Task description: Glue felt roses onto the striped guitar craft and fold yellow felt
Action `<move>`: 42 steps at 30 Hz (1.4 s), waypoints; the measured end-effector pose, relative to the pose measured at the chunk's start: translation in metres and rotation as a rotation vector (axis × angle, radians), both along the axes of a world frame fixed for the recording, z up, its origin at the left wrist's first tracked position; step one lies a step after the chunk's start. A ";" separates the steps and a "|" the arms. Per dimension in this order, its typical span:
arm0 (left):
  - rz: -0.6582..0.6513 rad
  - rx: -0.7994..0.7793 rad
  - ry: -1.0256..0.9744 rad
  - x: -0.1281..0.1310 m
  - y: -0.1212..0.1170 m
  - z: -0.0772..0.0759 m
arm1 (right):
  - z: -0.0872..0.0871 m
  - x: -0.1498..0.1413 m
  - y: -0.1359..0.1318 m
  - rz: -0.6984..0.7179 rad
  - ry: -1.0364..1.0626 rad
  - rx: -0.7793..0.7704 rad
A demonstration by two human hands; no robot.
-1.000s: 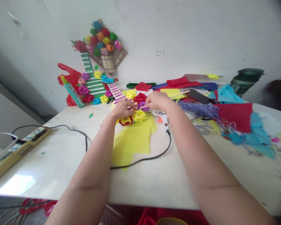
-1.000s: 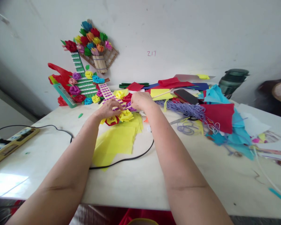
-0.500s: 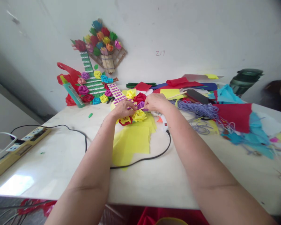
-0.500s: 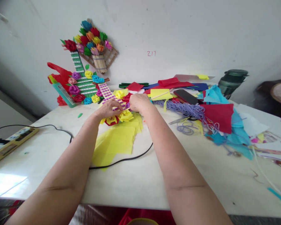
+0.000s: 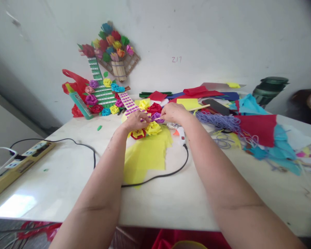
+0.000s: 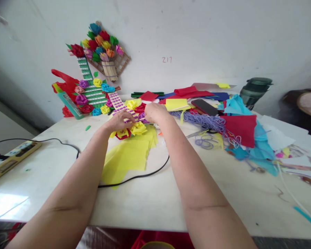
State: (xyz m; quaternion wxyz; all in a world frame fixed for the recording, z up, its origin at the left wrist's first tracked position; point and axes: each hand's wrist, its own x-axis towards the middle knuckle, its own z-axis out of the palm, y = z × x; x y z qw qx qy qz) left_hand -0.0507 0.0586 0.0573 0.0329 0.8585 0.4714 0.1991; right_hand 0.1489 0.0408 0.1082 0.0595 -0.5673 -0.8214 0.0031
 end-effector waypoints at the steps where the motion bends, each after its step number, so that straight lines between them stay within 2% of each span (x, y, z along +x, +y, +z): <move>1: 0.007 -0.003 0.003 0.000 0.000 0.001 | 0.000 0.000 0.001 -0.002 0.003 0.007; 8: 0.013 -0.032 0.035 0.002 -0.001 0.003 | -0.002 0.000 0.004 -0.009 0.014 0.024; 16: -0.056 0.029 0.044 -0.001 0.004 -0.002 | -0.002 0.000 0.003 -0.010 0.009 0.029; 25: -0.047 0.032 0.038 -0.001 0.002 0.000 | -0.006 -0.004 0.003 0.016 0.014 0.009; 35: 0.061 0.036 -0.016 0.001 0.001 -0.001 | -0.001 -0.007 -0.005 0.012 -0.022 -0.005; 42: 0.063 0.032 -0.038 0.000 0.001 -0.003 | -0.004 -0.008 -0.001 0.049 0.004 0.001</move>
